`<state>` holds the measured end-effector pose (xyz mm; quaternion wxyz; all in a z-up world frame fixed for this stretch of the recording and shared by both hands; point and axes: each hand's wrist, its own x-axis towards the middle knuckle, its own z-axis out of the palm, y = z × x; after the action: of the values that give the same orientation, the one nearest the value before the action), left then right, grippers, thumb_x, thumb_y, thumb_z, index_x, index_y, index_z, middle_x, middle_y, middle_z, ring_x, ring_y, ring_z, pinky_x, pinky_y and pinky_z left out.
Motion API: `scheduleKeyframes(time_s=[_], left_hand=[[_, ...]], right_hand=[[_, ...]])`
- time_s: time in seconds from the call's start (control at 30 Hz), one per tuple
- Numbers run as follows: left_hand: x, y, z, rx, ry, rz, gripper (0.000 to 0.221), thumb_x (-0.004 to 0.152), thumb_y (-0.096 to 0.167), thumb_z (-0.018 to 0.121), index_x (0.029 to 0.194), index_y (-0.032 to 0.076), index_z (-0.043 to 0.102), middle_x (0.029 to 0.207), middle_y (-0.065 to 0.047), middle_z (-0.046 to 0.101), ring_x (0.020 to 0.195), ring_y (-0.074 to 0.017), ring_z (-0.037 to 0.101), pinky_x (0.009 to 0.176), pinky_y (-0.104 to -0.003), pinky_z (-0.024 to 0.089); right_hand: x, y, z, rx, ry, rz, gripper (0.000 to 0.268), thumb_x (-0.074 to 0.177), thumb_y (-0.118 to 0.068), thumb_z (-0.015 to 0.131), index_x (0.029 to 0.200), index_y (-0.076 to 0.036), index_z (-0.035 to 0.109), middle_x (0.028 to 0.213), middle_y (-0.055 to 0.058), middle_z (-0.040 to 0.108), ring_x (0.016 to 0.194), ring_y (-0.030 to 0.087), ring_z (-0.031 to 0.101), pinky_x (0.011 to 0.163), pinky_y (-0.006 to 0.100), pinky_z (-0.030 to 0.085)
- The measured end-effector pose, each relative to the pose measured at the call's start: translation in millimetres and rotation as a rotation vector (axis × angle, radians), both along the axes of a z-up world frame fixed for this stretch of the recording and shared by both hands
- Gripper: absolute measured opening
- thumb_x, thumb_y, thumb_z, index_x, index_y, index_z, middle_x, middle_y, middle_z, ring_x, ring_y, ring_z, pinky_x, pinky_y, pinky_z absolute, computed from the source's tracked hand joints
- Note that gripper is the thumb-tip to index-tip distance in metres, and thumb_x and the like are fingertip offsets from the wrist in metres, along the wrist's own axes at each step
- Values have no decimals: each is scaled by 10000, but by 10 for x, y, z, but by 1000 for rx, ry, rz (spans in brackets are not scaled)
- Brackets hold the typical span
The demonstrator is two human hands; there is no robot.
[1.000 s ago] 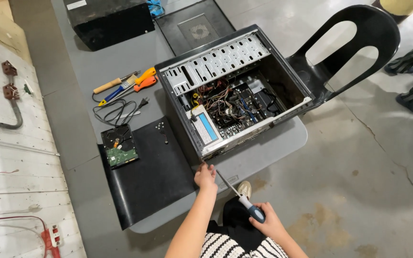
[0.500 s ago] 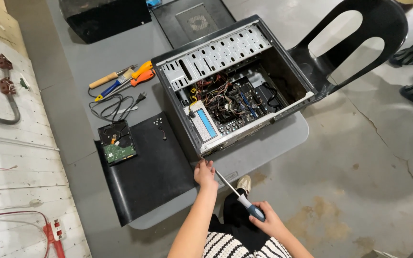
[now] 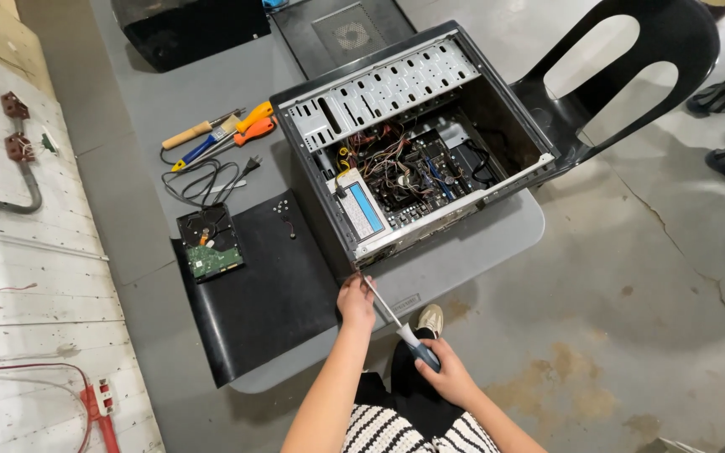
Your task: Removing internal components from a desktop computer case using a screwdriver
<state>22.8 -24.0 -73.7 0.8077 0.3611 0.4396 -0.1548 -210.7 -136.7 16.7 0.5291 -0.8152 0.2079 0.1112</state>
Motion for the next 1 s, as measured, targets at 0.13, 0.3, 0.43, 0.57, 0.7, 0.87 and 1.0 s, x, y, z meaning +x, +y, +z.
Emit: scheduleKeyframes(time_s=[0.13,0.3,0.43,0.57,0.7,0.87,1.0], left_hand=[[38,15,4,-15,-15,22,84,1013,21,616,1085,-18,596,952,-170,675,904,-285,712,920,-433,618],[55,34,139,70,23,-58,57,992,-1,649,975,23,600,942,-150,689,906,-264,715,953,-414,616],[28,21,320,78,24,-45,51,977,3,674,980,2,623,941,-139,682,894,-259,709,896,-374,617],[16,14,321,80,17,-41,36,999,-6,634,970,2,614,978,-161,677,927,-272,707,932,-387,615],[13,7,152,39,-31,-3,46,1015,15,615,969,13,608,937,-148,675,898,-270,709,934,-395,609],[1,-5,132,44,-34,19,39,1002,6,629,963,5,629,926,-142,684,873,-265,712,934,-397,613],[-5,3,96,64,-46,17,31,999,12,629,974,-7,628,909,-165,685,884,-278,726,916,-427,625]], right_hand=[[92,50,61,-13,-7,-40,416,904,-364,646,1271,-169,654,1118,39,638,1048,206,652,968,338,479],[108,63,111,-20,21,-68,405,890,-343,673,1262,-182,655,1143,32,603,1058,207,636,972,347,479],[125,46,164,-37,-2,-35,389,893,-353,656,1241,-180,650,1135,30,597,1038,211,633,944,352,485],[131,28,174,-45,-10,-27,403,883,-343,663,1246,-169,651,1149,40,602,1072,219,626,972,357,481],[138,28,224,-42,-4,-27,437,881,-351,667,1275,-166,634,1169,44,590,1082,224,623,975,363,483],[146,15,254,-49,21,-26,442,880,-349,669,1282,-169,637,1130,39,586,1047,216,624,948,357,491],[141,10,260,-37,29,-13,480,884,-367,668,1318,-166,625,1142,32,588,1044,203,631,955,349,495]])
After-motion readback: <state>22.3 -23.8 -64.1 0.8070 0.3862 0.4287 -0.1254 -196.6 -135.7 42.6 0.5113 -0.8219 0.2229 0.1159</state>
